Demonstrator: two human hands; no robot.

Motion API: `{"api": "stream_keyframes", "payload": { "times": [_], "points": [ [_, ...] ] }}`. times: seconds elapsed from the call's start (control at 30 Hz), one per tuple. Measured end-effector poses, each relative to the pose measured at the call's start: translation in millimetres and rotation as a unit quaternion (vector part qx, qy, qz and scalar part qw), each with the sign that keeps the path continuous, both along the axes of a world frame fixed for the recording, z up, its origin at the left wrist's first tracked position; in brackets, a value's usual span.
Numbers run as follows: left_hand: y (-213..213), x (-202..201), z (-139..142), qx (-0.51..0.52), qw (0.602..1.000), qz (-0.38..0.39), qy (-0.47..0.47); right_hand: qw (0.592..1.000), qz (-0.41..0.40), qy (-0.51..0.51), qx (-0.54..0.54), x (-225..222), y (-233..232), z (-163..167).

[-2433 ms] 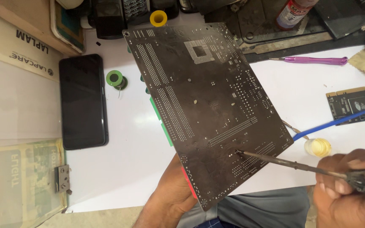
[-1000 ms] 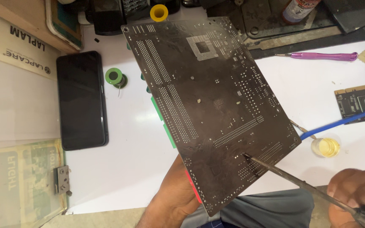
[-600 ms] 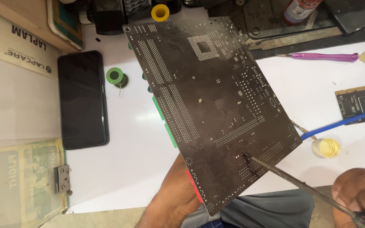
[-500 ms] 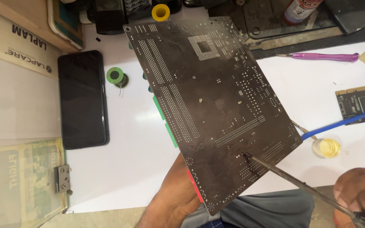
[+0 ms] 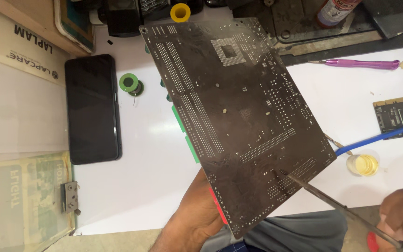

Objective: The person holds a computer motherboard over a white work surface and uses a soldering iron to work on solder points along its back edge, steadying the board with the other hand. They reposition the board and continue soldering, then lift and turn the board near the end.

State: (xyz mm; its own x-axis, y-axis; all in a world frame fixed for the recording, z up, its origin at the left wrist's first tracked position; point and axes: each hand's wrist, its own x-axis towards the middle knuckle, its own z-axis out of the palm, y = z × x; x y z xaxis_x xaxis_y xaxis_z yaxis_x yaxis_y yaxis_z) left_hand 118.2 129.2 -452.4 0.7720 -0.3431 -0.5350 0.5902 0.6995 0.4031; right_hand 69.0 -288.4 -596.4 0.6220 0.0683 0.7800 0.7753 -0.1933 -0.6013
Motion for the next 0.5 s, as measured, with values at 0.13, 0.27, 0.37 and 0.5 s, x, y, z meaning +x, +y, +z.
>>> {"api": "stream_keyframes", "payload": {
  "times": [0.13,0.27,0.37,0.5],
  "points": [
    [-0.2,0.0,0.4,-0.002,1.0,-0.003,-0.008,0.997,0.002,0.028,-0.078,-1.5,-8.0,4.8],
    [-0.4,-0.7,-0.2,-0.013,1.0,0.003,-0.008,0.991,0.115,-0.008,-0.072,5.8,3.0,18.5],
    [0.2,-1.4,-1.4,-0.005,1.0,0.004,-0.01,0.995,0.041,0.076,-0.056,14.9,4.4,31.2],
    [1.0,-1.3,-3.8,-0.017,1.0,0.004,-0.018,0.955,0.275,0.051,-0.095,26.1,-8.5,25.5]
  ]
}}
